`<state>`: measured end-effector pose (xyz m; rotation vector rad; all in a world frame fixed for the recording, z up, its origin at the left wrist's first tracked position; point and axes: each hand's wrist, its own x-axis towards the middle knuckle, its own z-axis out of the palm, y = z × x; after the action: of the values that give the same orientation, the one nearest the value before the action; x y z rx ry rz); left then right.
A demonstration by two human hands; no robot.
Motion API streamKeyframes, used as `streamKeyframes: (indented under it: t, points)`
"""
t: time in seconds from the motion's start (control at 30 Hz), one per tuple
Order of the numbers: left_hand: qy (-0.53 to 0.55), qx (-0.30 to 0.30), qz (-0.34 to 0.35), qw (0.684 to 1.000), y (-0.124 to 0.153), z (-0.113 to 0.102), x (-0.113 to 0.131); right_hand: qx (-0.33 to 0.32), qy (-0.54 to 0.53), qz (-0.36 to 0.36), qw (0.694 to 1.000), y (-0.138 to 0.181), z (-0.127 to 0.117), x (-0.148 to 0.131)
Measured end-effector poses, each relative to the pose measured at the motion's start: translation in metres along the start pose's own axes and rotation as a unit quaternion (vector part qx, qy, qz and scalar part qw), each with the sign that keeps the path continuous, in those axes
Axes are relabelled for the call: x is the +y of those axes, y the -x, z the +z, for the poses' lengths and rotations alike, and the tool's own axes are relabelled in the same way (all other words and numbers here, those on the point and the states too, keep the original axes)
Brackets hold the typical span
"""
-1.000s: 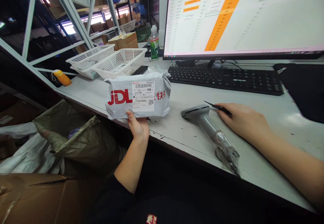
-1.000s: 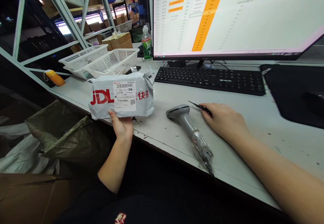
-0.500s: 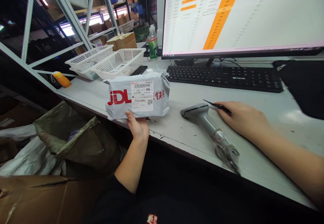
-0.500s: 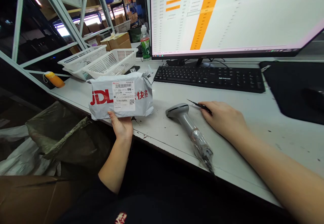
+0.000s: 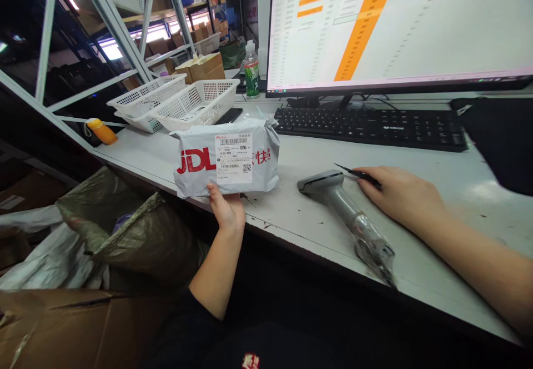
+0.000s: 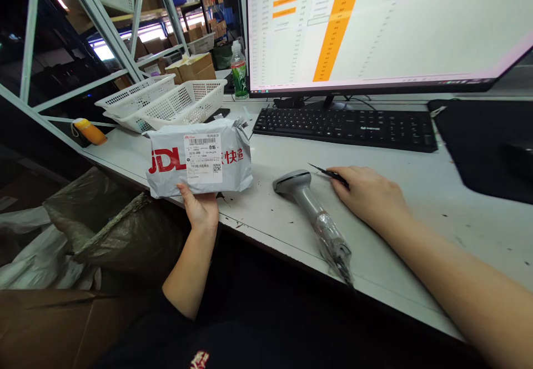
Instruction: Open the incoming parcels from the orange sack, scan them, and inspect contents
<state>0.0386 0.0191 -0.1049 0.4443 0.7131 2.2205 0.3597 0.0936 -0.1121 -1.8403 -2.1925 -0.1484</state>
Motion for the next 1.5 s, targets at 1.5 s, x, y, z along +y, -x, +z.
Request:
streamKeyframes:
  t: [1.5]
  points:
    - [0.018, -0.007, 0.005, 1.0, 0.0002, 0.0008, 0.0006, -0.006, 0.002, -0.002, 1.0, -0.0001, -0.0004, -0.0007]
